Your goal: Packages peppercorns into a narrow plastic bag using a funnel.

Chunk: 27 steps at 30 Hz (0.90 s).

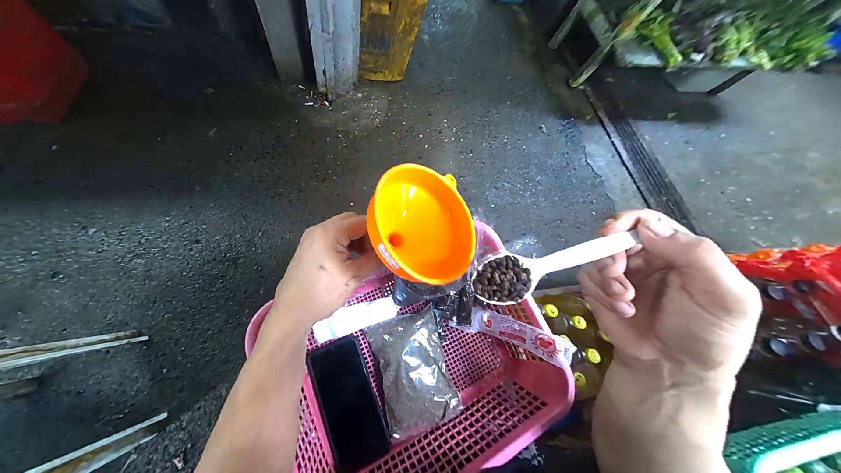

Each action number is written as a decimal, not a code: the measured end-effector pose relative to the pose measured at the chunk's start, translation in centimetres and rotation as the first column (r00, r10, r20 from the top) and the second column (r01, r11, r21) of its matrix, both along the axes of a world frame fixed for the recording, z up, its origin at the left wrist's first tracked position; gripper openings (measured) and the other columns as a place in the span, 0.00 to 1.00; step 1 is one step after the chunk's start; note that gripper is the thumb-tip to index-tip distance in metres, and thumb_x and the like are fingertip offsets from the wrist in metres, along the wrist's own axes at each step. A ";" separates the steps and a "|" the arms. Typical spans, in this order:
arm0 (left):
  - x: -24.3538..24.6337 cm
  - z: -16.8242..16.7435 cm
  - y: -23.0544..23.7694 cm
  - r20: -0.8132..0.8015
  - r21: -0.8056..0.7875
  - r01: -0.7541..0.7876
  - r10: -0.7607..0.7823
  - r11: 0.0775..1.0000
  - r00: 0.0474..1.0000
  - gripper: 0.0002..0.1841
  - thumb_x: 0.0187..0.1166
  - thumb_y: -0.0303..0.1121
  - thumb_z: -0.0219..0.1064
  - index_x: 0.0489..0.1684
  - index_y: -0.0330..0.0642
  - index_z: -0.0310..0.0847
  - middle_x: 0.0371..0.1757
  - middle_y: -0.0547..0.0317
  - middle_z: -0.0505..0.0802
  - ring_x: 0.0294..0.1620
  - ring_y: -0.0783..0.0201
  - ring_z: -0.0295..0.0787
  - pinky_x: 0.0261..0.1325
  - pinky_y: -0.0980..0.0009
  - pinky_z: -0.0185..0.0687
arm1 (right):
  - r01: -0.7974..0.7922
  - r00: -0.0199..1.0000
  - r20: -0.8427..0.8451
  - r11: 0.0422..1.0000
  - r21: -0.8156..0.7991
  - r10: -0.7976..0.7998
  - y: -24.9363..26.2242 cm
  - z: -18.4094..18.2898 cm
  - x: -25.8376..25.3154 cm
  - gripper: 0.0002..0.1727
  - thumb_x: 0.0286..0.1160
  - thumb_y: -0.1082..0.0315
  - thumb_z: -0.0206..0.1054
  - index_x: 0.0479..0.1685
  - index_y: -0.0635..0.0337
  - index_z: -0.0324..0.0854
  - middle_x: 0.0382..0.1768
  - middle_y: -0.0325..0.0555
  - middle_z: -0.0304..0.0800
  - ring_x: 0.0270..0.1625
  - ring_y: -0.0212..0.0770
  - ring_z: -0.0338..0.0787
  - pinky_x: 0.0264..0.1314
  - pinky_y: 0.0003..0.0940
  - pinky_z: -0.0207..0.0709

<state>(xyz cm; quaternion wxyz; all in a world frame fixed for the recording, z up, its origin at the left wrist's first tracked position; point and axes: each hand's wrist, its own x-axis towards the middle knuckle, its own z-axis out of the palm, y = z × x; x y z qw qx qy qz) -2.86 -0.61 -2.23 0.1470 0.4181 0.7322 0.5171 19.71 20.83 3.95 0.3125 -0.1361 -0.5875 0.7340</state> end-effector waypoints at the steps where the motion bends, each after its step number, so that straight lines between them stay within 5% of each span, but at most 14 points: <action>1: 0.1 0.0 0.0 -0.011 -0.029 0.042 -0.043 0.999 0.999 0.04 0.67 0.31 0.75 0.36 0.50 0.90 0.33 0.75 0.90 0.32 0.84 0.86 0.37 0.85 0.85 | 0.000 1.000 -0.001 1.000 0.014 0.000 0.0 0.2 0.0 0.20 0.90 0.58 0.50 0.42 0.51 0.90 0.20 0.32 0.86 0.15 0.20 0.79 0.17 0.13 0.73; 7: 0.8 -0.3 0.5 -0.006 -0.031 0.234 -0.235 0.972 0.972 0.07 0.66 0.32 0.75 0.39 0.45 0.90 0.35 0.72 0.91 0.37 0.86 0.87 0.44 0.86 0.85 | 0.063 0.998 0.001 0.989 0.134 -0.063 -0.4 0.1 -0.8 0.18 0.90 0.59 0.52 0.45 0.50 0.90 0.24 0.34 0.91 0.18 0.22 0.83 0.20 0.14 0.77; 16: 1.1 0.0 0.7 -0.014 -0.014 0.271 -0.271 0.962 0.962 0.07 0.65 0.32 0.75 0.38 0.45 0.91 0.36 0.73 0.92 0.39 0.87 0.86 0.44 0.88 0.83 | 0.077 0.997 -0.047 0.943 0.325 -0.065 -0.6 -0.1 -1.2 0.15 0.90 0.61 0.56 0.50 0.53 0.90 0.28 0.35 0.93 0.22 0.25 0.87 0.23 0.17 0.81; 27: 1.1 -0.1 0.5 -0.025 0.005 0.278 -0.278 0.961 0.960 0.08 0.69 0.34 0.74 0.41 0.44 0.92 0.35 0.72 0.91 0.39 0.86 0.86 0.45 0.87 0.83 | 0.063 0.997 -0.052 0.936 0.347 -0.048 -0.7 0.0 -1.2 0.15 0.90 0.62 0.55 0.50 0.51 0.90 0.29 0.34 0.94 0.23 0.24 0.88 0.24 0.17 0.82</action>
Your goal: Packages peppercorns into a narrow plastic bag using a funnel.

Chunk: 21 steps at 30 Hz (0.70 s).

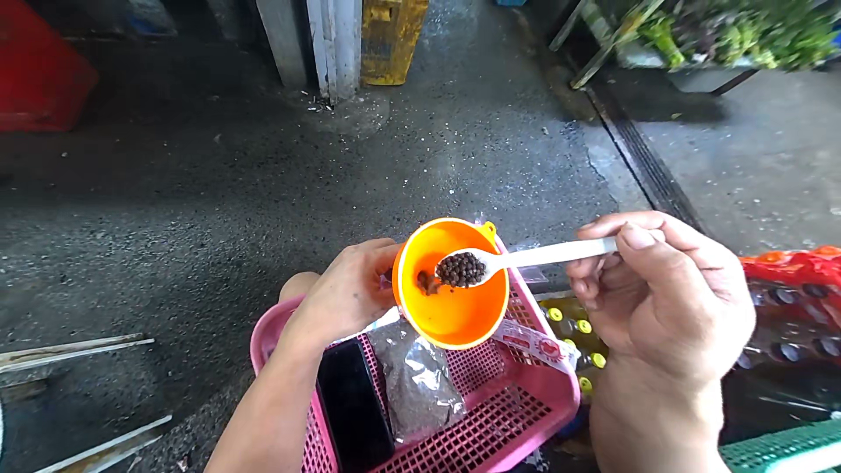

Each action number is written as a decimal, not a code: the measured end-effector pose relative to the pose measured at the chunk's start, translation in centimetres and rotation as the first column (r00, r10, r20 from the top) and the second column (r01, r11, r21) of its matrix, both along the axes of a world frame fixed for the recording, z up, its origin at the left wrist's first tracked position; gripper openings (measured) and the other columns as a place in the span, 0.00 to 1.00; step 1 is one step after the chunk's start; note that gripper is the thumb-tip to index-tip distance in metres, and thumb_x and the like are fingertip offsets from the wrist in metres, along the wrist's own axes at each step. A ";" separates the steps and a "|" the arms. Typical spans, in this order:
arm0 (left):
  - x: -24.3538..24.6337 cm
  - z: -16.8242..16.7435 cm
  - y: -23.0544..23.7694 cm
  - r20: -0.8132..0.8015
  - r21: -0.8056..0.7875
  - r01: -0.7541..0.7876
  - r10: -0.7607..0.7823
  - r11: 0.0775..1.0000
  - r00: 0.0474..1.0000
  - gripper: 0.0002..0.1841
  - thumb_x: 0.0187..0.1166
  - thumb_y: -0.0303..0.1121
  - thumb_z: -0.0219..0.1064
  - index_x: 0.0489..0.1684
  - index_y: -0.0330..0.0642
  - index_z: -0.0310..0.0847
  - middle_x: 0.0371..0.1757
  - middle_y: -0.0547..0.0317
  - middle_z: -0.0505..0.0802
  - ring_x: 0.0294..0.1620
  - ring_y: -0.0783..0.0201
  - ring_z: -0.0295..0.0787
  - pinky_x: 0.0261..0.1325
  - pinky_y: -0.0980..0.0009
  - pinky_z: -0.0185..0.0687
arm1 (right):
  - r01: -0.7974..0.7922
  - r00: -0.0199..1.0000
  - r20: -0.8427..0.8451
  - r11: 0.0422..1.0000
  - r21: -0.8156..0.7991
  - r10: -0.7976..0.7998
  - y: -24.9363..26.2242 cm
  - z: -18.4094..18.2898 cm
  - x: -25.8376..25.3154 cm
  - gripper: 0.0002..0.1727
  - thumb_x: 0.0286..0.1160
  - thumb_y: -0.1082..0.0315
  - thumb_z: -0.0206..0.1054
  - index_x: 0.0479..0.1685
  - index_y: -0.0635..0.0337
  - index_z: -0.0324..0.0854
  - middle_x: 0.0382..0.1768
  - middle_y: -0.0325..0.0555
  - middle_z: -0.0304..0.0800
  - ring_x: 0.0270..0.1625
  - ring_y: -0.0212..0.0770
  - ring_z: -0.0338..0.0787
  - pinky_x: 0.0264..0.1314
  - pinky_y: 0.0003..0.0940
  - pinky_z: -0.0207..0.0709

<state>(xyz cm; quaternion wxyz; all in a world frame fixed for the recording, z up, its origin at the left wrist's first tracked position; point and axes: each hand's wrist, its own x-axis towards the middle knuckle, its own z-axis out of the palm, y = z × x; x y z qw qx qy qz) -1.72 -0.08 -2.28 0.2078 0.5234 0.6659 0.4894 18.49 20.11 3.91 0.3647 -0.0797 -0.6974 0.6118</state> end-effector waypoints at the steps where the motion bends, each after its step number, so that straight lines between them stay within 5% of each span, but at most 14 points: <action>1: 0.0 0.0 0.0 -0.002 0.006 0.002 -0.002 1.000 1.000 0.08 0.69 0.34 0.74 0.41 0.44 0.92 0.36 0.72 0.91 0.39 0.86 0.86 0.45 0.87 0.83 | 0.002 1.000 0.001 1.000 0.000 -0.002 0.0 0.0 0.0 0.15 0.90 0.63 0.55 0.50 0.51 0.90 0.29 0.34 0.94 0.23 0.24 0.88 0.24 0.17 0.82; 21: 0.1 -0.1 0.1 -0.025 0.001 0.003 -0.003 1.000 1.000 0.08 0.70 0.36 0.73 0.40 0.45 0.91 0.34 0.73 0.90 0.38 0.87 0.85 0.44 0.88 0.82 | 0.011 1.000 -0.012 1.000 -0.010 -0.011 0.1 -0.3 0.1 0.15 0.90 0.62 0.55 0.50 0.51 0.90 0.29 0.34 0.94 0.23 0.24 0.88 0.24 0.16 0.81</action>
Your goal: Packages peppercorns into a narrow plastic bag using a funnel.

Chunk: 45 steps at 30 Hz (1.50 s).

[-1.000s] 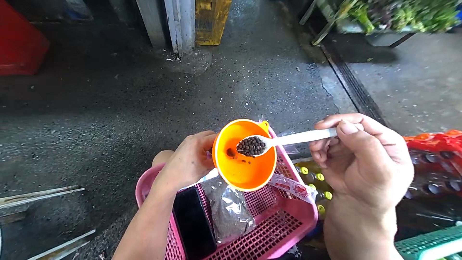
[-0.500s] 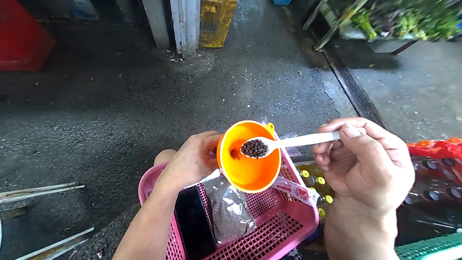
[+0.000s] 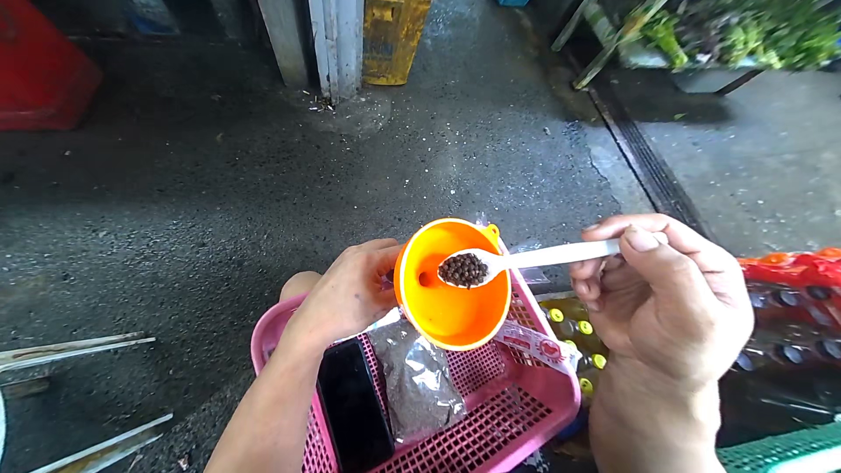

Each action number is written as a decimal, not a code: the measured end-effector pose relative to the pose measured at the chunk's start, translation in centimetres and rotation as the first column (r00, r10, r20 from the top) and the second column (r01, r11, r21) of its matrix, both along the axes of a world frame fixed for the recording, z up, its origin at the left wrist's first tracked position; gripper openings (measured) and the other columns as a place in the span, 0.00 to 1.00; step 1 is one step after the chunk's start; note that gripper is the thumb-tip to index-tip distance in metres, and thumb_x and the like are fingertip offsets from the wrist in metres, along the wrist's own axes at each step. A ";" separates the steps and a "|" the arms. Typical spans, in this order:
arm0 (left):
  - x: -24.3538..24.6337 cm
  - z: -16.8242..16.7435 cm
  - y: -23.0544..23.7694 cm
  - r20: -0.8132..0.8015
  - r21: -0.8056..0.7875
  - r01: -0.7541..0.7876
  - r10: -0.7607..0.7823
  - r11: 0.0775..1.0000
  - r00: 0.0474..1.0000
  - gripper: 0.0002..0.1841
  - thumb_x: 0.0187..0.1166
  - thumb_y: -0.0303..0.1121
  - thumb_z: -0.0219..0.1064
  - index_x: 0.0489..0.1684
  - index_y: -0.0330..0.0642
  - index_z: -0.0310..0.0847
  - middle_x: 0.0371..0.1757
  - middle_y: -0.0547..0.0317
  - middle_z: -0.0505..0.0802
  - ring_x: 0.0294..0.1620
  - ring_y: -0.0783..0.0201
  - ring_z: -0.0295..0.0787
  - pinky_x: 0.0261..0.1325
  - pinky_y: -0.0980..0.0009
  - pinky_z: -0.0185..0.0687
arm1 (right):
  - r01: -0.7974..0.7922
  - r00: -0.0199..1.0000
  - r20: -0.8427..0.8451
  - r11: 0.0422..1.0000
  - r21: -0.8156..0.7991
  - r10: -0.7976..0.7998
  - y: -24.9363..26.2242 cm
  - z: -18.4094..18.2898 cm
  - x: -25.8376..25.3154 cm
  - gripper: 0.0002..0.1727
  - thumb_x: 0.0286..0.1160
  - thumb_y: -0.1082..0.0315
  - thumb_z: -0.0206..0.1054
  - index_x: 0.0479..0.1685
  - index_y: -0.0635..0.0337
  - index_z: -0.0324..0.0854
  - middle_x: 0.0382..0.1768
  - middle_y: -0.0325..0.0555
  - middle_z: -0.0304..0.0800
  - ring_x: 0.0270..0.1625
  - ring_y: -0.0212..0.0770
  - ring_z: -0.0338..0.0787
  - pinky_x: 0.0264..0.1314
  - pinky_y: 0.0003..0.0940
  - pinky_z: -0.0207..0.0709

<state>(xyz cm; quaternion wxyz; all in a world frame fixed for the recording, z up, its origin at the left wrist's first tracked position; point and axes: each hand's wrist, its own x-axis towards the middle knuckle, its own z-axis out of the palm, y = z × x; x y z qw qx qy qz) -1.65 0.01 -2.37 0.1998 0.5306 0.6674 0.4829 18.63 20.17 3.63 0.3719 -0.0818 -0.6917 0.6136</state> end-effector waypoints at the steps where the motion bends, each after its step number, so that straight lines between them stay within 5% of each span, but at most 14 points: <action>1: 0.0 0.0 0.0 -0.006 0.002 -0.002 0.002 1.000 1.000 0.08 0.70 0.36 0.73 0.40 0.45 0.91 0.34 0.73 0.90 0.38 0.87 0.85 0.44 0.88 0.82 | -0.004 1.000 -0.004 1.000 0.007 0.004 0.0 0.0 0.0 0.15 0.90 0.62 0.55 0.50 0.52 0.90 0.30 0.34 0.94 0.23 0.24 0.88 0.24 0.16 0.81; 33: -0.1 -0.1 0.2 0.003 0.011 0.016 -0.016 1.000 1.000 0.09 0.72 0.37 0.73 0.44 0.46 0.93 0.37 0.71 0.90 0.40 0.85 0.86 0.45 0.86 0.84 | -0.004 0.999 -0.036 1.000 0.016 0.004 0.0 -0.1 0.0 0.15 0.90 0.62 0.55 0.51 0.51 0.90 0.30 0.34 0.95 0.23 0.25 0.88 0.24 0.17 0.82; 40: -0.2 -0.2 0.4 -0.007 0.018 0.032 -0.032 0.999 0.999 0.06 0.73 0.37 0.72 0.37 0.46 0.92 0.35 0.71 0.87 0.37 0.84 0.83 0.42 0.87 0.82 | 0.006 0.999 -0.040 1.000 0.008 -0.006 -0.1 0.1 -0.1 0.16 0.90 0.62 0.54 0.50 0.51 0.90 0.30 0.35 0.94 0.23 0.25 0.88 0.24 0.17 0.82; 45: -0.1 -0.2 0.4 -0.033 0.042 0.006 -0.004 0.999 0.999 0.08 0.72 0.38 0.73 0.41 0.49 0.94 0.46 0.71 0.87 0.46 0.83 0.84 0.48 0.86 0.83 | 0.005 0.997 -0.072 0.998 0.061 -0.001 -0.2 0.2 0.1 0.15 0.91 0.62 0.54 0.52 0.53 0.89 0.32 0.35 0.95 0.26 0.26 0.89 0.27 0.17 0.83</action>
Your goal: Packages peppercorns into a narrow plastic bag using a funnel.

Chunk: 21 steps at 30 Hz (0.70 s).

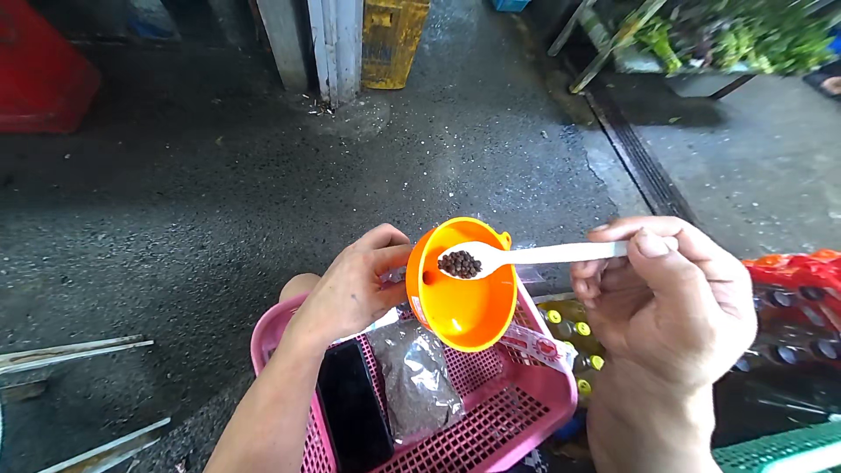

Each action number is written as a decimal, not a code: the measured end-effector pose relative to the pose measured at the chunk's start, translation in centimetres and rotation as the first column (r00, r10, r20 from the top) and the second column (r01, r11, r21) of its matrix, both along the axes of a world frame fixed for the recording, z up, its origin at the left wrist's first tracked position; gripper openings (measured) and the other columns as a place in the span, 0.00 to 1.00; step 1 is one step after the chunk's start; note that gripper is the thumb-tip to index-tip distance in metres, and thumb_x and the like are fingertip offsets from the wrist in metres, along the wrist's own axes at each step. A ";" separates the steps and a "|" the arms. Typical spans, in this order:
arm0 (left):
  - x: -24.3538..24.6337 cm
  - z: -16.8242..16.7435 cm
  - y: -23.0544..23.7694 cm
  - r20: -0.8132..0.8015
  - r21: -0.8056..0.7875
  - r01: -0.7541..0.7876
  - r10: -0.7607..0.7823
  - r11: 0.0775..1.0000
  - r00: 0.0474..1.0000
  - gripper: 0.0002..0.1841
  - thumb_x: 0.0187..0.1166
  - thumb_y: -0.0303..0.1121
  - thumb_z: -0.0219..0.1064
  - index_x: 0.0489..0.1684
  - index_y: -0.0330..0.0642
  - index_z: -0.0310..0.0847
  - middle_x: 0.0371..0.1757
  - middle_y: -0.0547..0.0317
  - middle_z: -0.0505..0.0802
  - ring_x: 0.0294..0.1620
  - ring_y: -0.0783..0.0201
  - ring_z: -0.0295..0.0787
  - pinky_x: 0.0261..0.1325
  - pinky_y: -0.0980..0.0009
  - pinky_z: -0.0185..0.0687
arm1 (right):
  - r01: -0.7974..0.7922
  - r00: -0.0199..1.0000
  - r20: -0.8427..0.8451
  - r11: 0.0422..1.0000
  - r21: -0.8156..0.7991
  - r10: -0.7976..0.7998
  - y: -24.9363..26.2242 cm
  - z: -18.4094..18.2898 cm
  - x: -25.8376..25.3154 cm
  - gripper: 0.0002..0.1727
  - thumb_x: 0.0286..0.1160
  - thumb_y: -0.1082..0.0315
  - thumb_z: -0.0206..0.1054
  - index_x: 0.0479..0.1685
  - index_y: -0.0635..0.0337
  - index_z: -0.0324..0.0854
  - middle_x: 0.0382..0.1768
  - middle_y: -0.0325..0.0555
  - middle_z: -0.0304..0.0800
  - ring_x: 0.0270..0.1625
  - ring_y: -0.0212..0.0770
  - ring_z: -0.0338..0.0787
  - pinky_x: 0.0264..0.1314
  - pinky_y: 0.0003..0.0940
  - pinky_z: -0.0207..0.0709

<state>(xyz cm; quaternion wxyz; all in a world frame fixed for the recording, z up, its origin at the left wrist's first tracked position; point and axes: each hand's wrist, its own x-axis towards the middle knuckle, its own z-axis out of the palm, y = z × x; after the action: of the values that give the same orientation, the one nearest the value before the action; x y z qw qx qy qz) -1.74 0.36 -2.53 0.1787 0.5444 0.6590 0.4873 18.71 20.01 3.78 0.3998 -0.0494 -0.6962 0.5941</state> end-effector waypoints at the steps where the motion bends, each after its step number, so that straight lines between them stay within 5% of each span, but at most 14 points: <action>1: 0.0 0.0 0.0 -0.001 0.009 -0.006 0.006 1.000 1.000 0.08 0.72 0.38 0.73 0.41 0.49 0.94 0.46 0.71 0.88 0.47 0.84 0.84 0.49 0.86 0.83 | 0.006 1.000 0.000 1.000 0.019 -0.006 0.0 0.0 0.0 0.15 0.91 0.62 0.55 0.53 0.53 0.89 0.33 0.35 0.95 0.26 0.26 0.90 0.27 0.17 0.83; 21: 0.2 0.5 -0.4 0.055 0.082 -0.078 0.074 0.994 0.996 0.07 0.68 0.33 0.74 0.40 0.46 0.93 0.44 0.71 0.90 0.46 0.86 0.86 0.51 0.88 0.83 | 0.053 0.986 -0.165 0.990 0.129 -0.032 -1.1 0.9 1.2 0.13 0.91 0.59 0.58 0.54 0.50 0.87 0.45 0.35 0.95 0.36 0.30 0.93 0.33 0.21 0.87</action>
<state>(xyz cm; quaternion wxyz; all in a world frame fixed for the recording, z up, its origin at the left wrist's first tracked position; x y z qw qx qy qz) -1.50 -0.01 -1.98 0.1538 0.5131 0.6533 0.5350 19.95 18.95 4.65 0.4702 0.0112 -0.6983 0.5396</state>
